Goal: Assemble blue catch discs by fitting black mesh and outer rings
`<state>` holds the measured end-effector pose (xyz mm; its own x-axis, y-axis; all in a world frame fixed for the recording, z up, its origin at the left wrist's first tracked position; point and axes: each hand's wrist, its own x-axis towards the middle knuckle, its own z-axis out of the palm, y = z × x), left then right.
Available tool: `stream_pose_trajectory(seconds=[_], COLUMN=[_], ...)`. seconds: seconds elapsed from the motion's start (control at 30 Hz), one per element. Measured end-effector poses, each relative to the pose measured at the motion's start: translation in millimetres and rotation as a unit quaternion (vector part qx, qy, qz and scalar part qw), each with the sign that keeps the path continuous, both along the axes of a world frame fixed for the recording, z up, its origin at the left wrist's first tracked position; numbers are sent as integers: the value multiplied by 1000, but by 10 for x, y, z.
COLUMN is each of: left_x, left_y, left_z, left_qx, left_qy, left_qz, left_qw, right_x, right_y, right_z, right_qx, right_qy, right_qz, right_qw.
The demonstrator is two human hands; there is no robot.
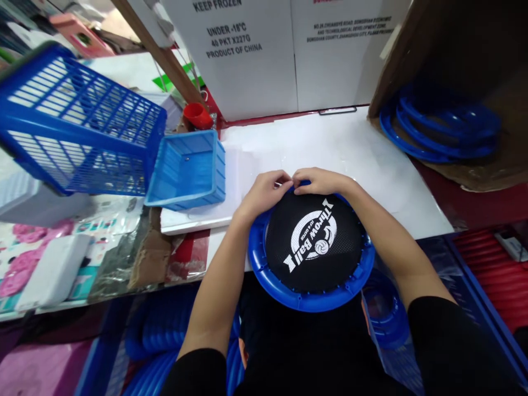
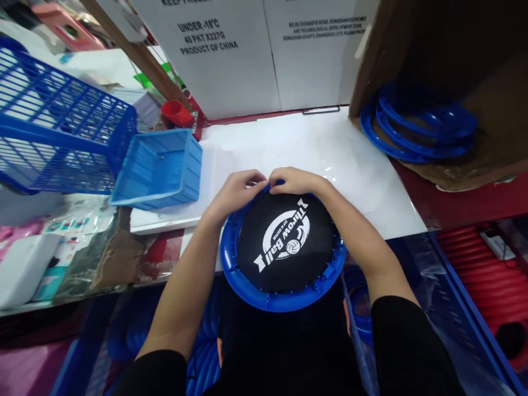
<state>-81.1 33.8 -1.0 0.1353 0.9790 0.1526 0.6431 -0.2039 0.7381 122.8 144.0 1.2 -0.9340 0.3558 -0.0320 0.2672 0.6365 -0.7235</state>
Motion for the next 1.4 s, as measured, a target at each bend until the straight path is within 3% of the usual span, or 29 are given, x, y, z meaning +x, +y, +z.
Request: stream_pose_trajectory(seconds=[0.13, 0.27, 0.53, 0.67, 0.83, 1.1, 1.4], left_x=[-131, -147, -36, 19, 88, 194, 140], left_y=[-38, -35, -39, -40, -12, 11, -93], left_z=[77, 38, 3, -11, -94, -120, 34], left_qx=[31, 21, 28, 36, -3, -45, -20], left_qy=[77, 127, 131, 129, 73, -7, 103], left_qz=[-31, -83, -133, -116, -44, 38, 6], left_qw=[996, 988, 982, 984, 996, 998, 994], right_x=[120, 300, 393, 353, 357, 409, 325], right_y=[-51, -69, -131, -106, -35, 35, 54], right_z=[-67, -29, 102, 38, -26, 31, -65], right_qx=[46, 91, 50, 26, -50, -153, -115], right_qy=[14, -10, -46, -22, -5, 2, 14], right_qz=[-56, -147, -60, -72, -80, -69, -70], right_qw=[997, 985, 996, 997, 996, 986, 991])
